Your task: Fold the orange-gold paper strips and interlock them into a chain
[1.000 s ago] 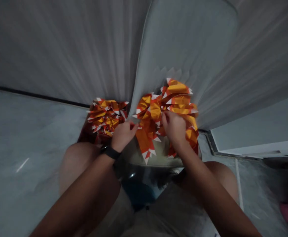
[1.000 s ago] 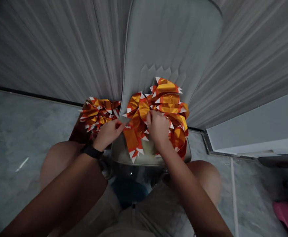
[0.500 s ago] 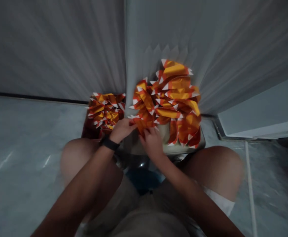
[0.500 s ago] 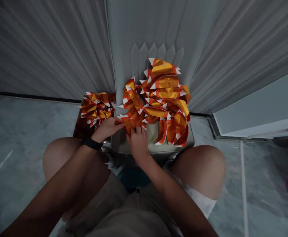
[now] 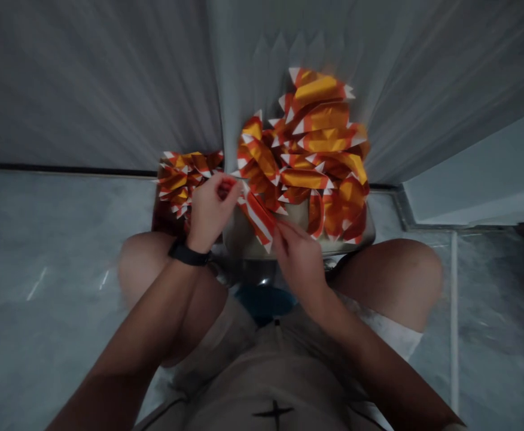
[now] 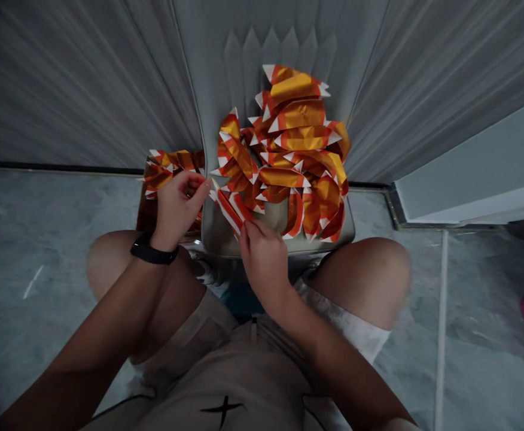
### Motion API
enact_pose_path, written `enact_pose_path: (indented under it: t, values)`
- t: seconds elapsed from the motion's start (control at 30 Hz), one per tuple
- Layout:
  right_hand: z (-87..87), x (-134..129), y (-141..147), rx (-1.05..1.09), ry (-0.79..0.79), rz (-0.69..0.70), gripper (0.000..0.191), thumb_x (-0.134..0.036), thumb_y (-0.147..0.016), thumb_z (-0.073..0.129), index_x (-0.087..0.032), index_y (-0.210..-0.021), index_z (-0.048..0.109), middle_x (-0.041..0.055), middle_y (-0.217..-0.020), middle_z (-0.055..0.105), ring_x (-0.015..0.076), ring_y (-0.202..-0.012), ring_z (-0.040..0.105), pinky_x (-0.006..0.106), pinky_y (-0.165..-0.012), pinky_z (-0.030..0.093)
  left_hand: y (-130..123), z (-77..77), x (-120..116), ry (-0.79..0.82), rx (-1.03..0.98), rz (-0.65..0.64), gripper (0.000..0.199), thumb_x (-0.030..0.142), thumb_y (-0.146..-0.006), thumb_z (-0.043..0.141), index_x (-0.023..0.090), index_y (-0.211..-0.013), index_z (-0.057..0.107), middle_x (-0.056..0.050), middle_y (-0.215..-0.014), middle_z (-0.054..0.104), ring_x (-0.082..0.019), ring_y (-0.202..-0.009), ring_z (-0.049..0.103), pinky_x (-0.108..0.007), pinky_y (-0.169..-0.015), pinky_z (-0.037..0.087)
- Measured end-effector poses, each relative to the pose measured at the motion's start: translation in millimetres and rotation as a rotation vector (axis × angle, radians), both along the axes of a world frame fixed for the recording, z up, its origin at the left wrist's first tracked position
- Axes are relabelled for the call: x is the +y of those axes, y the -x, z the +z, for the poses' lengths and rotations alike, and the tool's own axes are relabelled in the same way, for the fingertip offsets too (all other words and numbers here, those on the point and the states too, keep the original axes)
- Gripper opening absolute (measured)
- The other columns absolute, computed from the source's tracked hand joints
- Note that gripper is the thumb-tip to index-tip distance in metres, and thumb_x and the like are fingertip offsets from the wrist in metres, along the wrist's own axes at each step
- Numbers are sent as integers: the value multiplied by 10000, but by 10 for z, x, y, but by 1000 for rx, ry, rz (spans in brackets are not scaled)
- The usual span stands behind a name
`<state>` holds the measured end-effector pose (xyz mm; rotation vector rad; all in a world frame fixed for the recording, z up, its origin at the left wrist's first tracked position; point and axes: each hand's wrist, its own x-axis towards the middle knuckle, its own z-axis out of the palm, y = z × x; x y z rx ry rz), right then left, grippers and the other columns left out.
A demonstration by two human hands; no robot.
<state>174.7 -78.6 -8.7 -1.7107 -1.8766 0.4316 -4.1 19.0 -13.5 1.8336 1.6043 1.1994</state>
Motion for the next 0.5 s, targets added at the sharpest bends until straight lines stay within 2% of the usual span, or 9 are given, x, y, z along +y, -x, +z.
enact_pose_path:
  t: [0.07,0.13,0.2,0.27,0.37,0.5]
  values:
    - [68,-93,-192,100,-80,-19,324,-264,-1013,422,-199,-1118,721,98,-1159,734,231,-1048,693,356,-948,524,-106,66,-89,-81,-50,-26,208,394,-908,626,189,-929,658,0,-844,681,-110,-715,594,-219,-674,465]
    - [100,-90,-380,152,-148,-68,309,-296,-1006,457,-203,-1118,731,97,-1171,735,240,-1078,691,379,-975,524,-205,71,-147,-98,-65,-44,215,407,-907,640,197,-951,650,5,-846,668,-107,-716,587,-218,-675,465]
    - [99,7,-505,213,-194,-116,307,-322,-1001,479,-203,-1117,737,92,-1156,743,244,-1080,694,387,-974,534,-293,25,-163,-52,-83,-57,240,434,-915,632,196,-947,643,5,-820,655,-111,-718,588,-219,-669,467]
    - [75,158,-530,301,-195,-133,325,-347,-1004,472,-209,-1127,739,79,-1137,751,241,-1065,701,386,-957,550,-378,-38,-146,38,-158,-122,293,485,-930,601,196,-963,636,-6,-826,657,-122,-729,602,-226,-659,478]
    - [22,390,-423,417,-174,-33,326,-352,-1006,473,-241,-1164,736,56,-1204,733,232,-1131,681,406,-1017,531,-513,-94,-90,162,-358,-277,390,576,-915,585,207,-1040,616,-39,-930,680,-157,-804,642,-256,-674,519]
    - [-67,565,-305,603,-179,104,296,-341,-979,543,-268,-1194,732,50,-1291,696,216,-1230,633,418,-1092,488,-645,-113,-26,273,-560,-333,461,623,-867,626,208,-1065,593,-62,-992,691,-181,-840,665,-292,-701,558]
